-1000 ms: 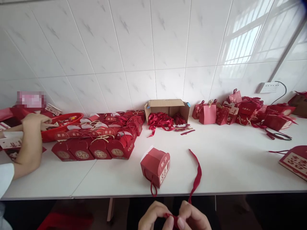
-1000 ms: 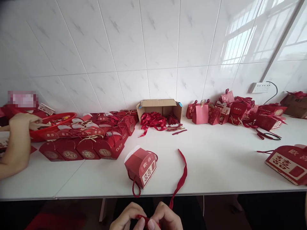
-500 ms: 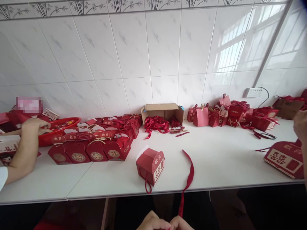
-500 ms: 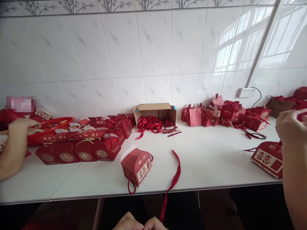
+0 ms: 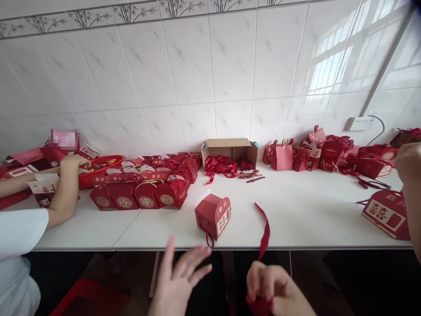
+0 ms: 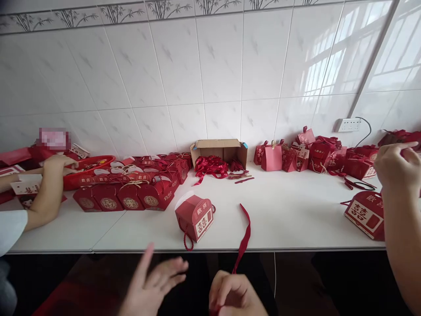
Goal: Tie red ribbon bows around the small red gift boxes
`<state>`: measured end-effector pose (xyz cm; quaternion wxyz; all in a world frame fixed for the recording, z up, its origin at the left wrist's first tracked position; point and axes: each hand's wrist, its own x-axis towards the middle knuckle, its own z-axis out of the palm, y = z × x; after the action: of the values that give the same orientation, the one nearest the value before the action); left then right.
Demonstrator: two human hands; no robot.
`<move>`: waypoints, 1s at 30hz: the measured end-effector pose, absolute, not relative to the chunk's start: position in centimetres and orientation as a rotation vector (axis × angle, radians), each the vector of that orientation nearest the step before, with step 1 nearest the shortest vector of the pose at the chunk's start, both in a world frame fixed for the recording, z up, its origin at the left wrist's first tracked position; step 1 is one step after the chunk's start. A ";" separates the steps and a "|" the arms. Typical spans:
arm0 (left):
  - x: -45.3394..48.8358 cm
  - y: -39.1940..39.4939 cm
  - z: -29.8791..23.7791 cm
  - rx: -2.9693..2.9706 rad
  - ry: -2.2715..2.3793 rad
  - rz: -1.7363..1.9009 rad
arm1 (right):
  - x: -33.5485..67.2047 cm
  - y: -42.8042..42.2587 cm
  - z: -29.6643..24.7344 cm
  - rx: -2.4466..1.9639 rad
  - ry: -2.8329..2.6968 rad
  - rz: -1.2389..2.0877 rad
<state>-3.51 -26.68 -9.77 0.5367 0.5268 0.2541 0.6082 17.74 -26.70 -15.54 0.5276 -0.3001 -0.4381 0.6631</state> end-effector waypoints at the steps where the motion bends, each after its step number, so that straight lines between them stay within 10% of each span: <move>1: -4.3 -26.3 -8.6 1.234 0.544 1.515 | 18.8 -26.5 -14.8 -0.735 -1.018 1.511; 9: -9.4 -23.5 -4.9 1.149 0.576 1.948 | 24.3 -22.8 -10.4 -0.667 -0.827 0.970; 30: -11.5 -21.5 -7.8 1.126 0.800 1.809 | 24.1 -22.3 -10.4 -0.312 -0.349 1.124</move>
<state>-11.48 -21.46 -7.83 0.4195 0.4490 0.3193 0.7214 24.14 -22.32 -10.36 0.8204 -0.1464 -0.1641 0.5278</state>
